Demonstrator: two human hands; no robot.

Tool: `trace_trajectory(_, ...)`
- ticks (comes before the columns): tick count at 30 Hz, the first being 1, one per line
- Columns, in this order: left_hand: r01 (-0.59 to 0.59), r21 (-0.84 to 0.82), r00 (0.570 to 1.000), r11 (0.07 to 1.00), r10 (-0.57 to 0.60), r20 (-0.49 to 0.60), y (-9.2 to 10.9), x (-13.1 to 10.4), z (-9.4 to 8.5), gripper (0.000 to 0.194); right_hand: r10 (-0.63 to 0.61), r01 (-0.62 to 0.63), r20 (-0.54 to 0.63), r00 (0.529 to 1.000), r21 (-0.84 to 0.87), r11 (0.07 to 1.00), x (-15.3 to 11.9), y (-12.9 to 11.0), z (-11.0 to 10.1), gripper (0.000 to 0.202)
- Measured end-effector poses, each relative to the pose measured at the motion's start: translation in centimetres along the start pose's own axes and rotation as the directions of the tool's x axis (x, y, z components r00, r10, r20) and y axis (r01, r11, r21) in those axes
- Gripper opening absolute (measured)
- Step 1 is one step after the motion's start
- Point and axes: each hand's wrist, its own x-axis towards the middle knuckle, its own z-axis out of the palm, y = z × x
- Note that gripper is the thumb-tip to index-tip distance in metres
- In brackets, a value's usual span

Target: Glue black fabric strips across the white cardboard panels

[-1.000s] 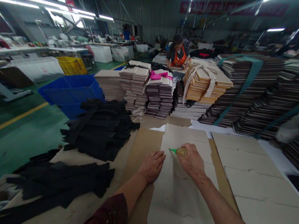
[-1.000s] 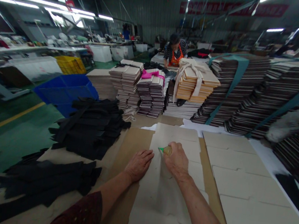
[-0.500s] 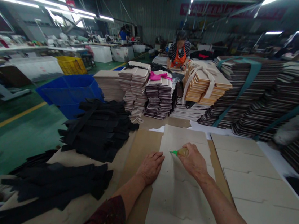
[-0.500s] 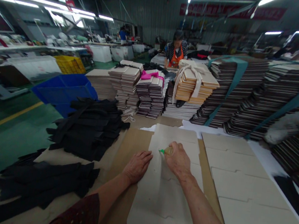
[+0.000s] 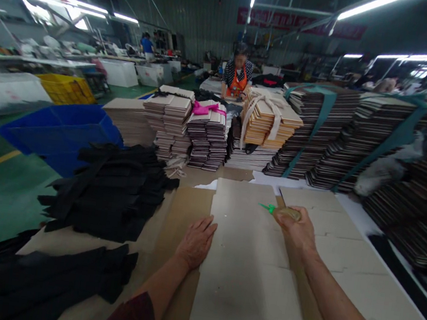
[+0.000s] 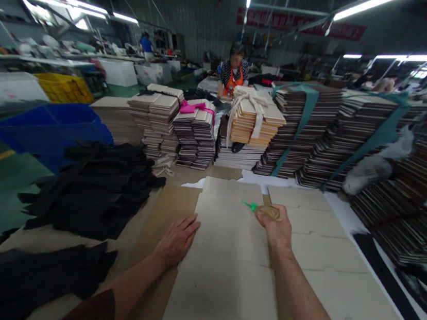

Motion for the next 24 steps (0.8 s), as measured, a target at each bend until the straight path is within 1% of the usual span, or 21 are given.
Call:
trace_trajectory(2,0.006,-0.001,1.000,1.000,-0.006,0.000,-0.1,0.1,0.2,0.040,-0.023,0.027,0.037,0.999,-0.125,0.992,0.4,0.4,-1.8,0.041)
trace_trajectory(5,0.011,0.006,1.000,1.000,-0.011,0.000,-0.2,0.1,0.4,0.039,-0.068,0.099,0.123,0.990,-0.266,0.959,0.6,1.0,-2.8,0.038)
trace_trajectory(9,0.014,0.020,1.000,1.000,-0.014,0.007,-0.3,0.1,0.3,0.040,-0.097,0.168,0.199,0.975,-0.378,0.911,0.4,1.6,-2.6,0.032)
trace_trajectory(15,0.007,0.023,1.000,1.000,-0.008,0.012,-0.3,0.2,0.3,0.040,-0.117,0.228,0.247,0.962,-0.492,0.840,0.6,1.3,-2.1,0.031)
trace_trajectory(20,0.007,0.021,1.000,1.000,-0.007,0.009,-0.3,0.3,0.3,0.039,-0.157,0.295,0.283,0.946,-0.556,0.777,1.3,0.4,-2.6,0.025)
trace_trajectory(24,0.004,0.016,1.000,1.000,-0.004,0.006,-0.3,0.2,0.3,0.041,-0.164,0.322,0.316,0.935,-0.555,0.767,1.4,0.3,-3.2,0.022)
